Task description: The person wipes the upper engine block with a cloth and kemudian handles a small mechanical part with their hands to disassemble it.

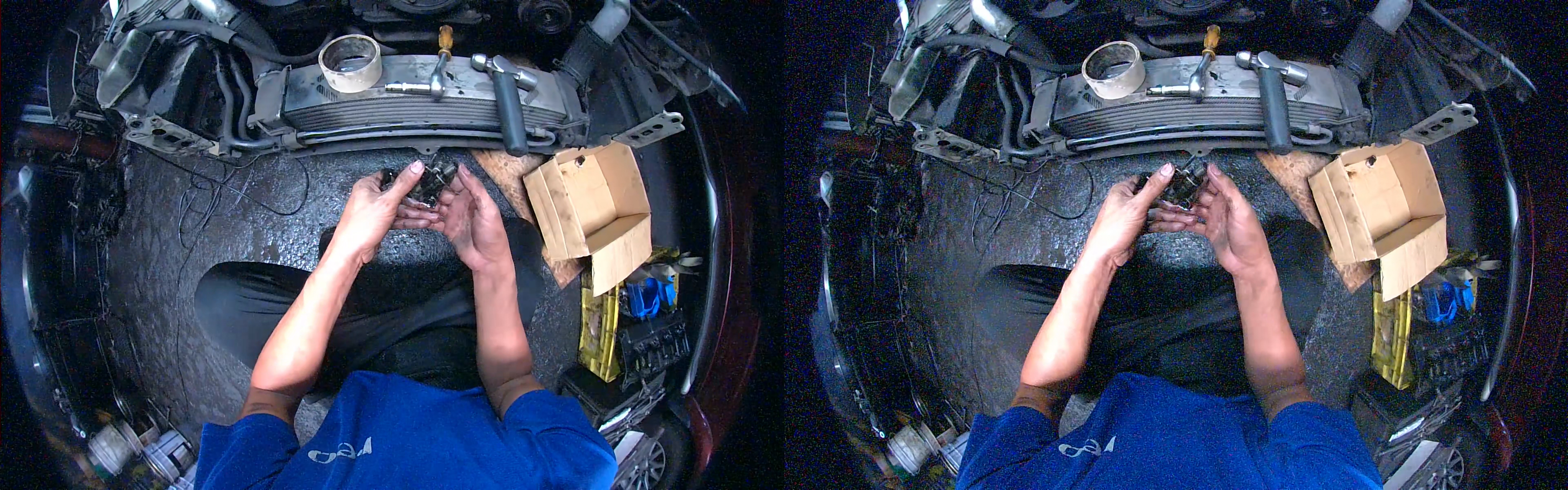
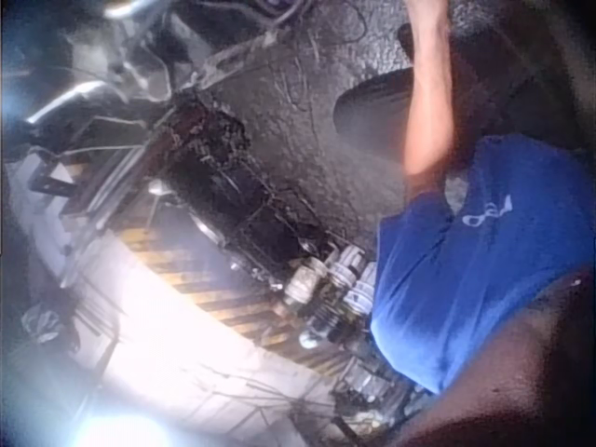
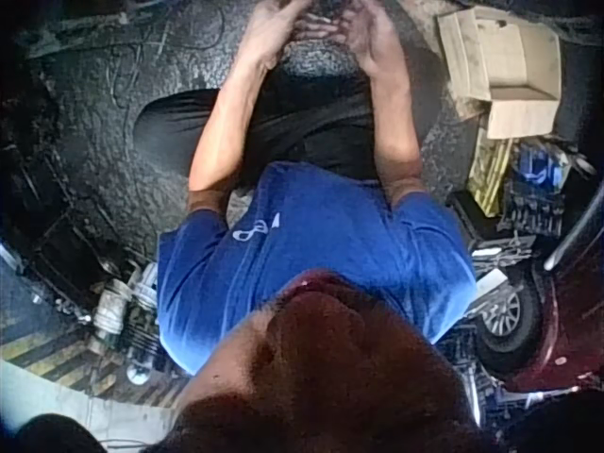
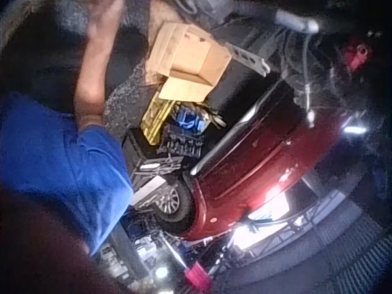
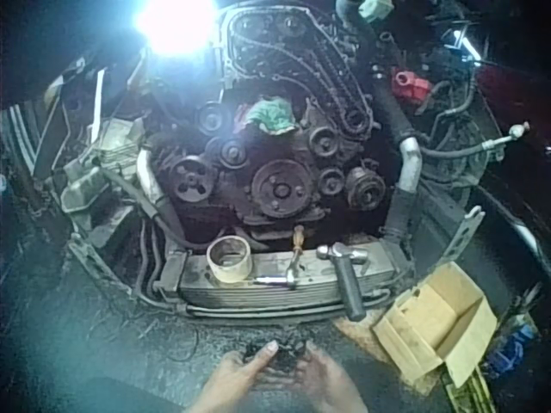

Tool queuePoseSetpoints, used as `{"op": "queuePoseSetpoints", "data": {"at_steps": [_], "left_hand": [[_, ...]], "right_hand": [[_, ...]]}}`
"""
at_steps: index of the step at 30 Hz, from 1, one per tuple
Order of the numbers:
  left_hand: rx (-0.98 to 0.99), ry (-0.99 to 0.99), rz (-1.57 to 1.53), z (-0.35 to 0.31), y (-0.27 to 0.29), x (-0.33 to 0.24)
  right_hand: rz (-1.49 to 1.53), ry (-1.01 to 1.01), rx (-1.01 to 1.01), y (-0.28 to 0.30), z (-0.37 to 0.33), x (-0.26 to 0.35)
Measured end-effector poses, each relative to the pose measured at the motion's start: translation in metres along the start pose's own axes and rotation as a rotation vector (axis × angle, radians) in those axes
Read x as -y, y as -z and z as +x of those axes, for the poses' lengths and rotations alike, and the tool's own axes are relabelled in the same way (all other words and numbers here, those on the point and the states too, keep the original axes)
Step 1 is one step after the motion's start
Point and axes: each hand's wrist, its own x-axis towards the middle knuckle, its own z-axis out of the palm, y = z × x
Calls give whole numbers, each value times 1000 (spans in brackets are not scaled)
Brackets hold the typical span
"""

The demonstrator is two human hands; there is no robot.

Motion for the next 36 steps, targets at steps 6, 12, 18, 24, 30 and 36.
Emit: {"op": "queuePoseSetpoints", "data": {"at_steps": [6, 12, 18, 24, 30, 36], "left_hand": [[-12, -2, 2, 0, -1, 0], [16, -69, -17, 5, 0, 5], [44, -132, -38, -1, -5, 6], [84, -203, -9, 1, -5, 10], [125, -277, 41, -1, -5, 13], [190, -361, 69, -1, -8, 11]], "right_hand": [[-15, -10, -30, -4, 0, 3], [-28, 33, -47, -6, 1, 2], [-2, 82, 43, -1, 4, -1], [-22, 159, 65, -3, 2, -5], [-50, 240, 148, -2, 2, -4], [-186, 431, 129, -14, -7, -1]]}}
